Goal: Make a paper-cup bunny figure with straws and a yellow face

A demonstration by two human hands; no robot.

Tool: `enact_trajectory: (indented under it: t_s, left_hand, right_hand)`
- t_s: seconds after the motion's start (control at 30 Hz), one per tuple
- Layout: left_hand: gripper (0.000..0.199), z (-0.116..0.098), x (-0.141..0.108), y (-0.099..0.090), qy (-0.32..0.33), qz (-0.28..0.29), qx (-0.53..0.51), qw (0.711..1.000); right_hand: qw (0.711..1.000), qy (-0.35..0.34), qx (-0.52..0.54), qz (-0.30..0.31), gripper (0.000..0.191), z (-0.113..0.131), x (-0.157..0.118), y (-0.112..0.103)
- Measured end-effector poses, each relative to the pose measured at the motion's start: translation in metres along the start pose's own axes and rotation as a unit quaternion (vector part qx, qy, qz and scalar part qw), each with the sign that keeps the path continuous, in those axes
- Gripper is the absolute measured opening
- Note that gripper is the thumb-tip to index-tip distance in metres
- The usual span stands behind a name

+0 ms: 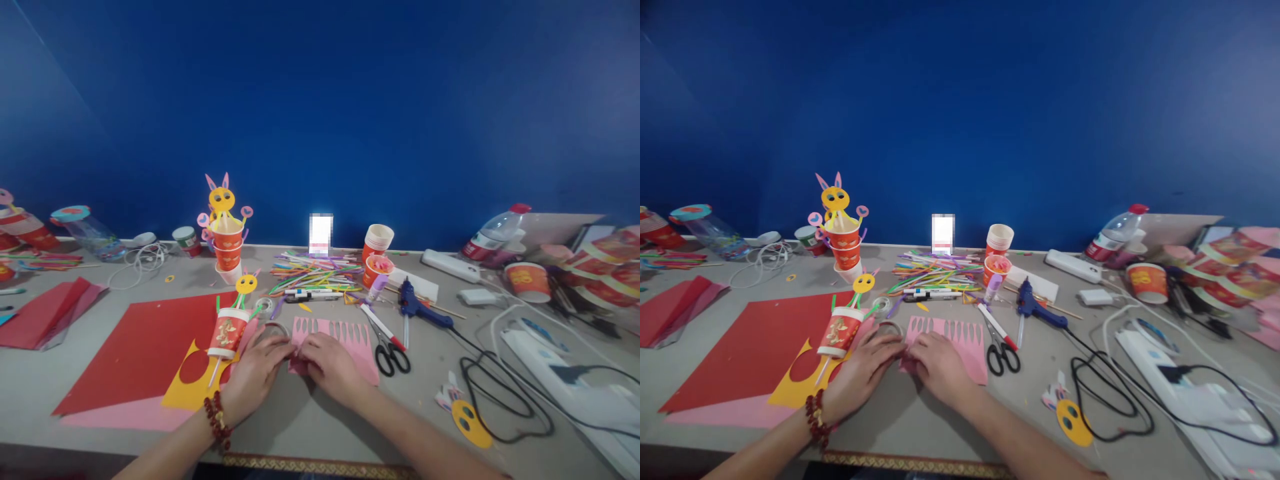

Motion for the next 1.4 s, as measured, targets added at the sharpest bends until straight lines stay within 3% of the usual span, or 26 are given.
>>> enact_trajectory:
  t_s: [0.3,0.7,1.0,1.4]
  left_hand:
    - [0.025,-0.005,0.004,0.003,0.017,0.014,-0.041,0.999]
    - [0.026,-0.002,0.008,0.004,0.010,0.034,-0.051,0.998]
    - [0.026,-0.005,0.008,0.004,0.013,0.039,-0.029,0.999]
    - [0.019,-0.006,0.007,0.003,0.020,0.037,-0.044,0.998]
  right_hand:
    - [0.996,-0.082,0.001,-0.027,0.010,0.014,-0.005,0.008]
    - [0.989,-0.131,-0.042,-0.061,0.017,0.024,-0.010,0.006]
    - [0.985,-0.136,-0.083,-0.065,0.008,0.024,-0.017,0.017]
    - [0.992,-0.119,-0.011,-0.044,0.015,0.021,-0.030,0.005]
Point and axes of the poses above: each hand's wrist, its own x-axis towards the middle knuckle, its own y-axis out of the palm, z = x × y, the point moved 8 cm from there along x, towards the middle knuckle, and after that the axes turned 7 degrees about -z, right-handed, at the moved point
